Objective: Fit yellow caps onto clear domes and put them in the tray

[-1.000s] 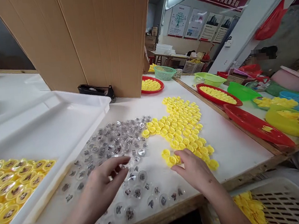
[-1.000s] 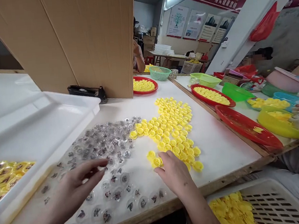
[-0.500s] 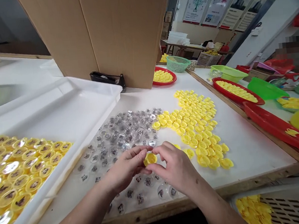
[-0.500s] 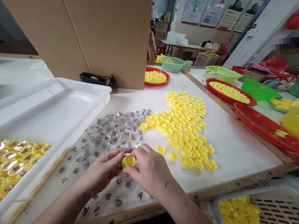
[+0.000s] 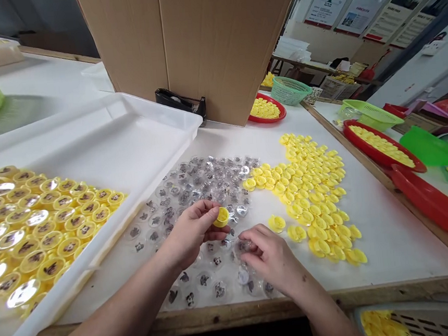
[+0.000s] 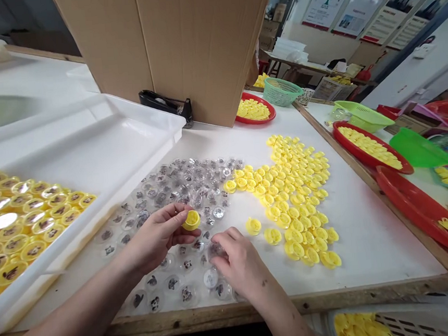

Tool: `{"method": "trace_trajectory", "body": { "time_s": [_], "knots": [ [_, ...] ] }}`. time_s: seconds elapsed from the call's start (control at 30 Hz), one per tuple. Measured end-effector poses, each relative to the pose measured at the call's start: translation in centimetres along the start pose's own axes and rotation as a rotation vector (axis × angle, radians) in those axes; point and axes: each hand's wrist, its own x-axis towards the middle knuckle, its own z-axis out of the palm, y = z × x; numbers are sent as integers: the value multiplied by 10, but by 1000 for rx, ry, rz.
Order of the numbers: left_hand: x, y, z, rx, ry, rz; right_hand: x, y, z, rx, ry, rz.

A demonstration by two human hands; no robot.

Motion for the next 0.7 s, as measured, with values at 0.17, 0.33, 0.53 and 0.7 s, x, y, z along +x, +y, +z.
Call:
{"method": "trace_trajectory", "body": {
  "time_s": [0.17,0.33,0.53,0.7],
  "knots": [
    [0,-3,-1,-6,-34,35,1,0,-13,136,113,-19],
    [1,-6,0,-11,-52,5,-1,3,-19,298,111,17],
    [0,-8,4,37,-69,-5,2,1,-17,734,66,199],
    [1,-16,6,64,-118,-18,10,-10,-12,1121,125,230]
  ]
}}
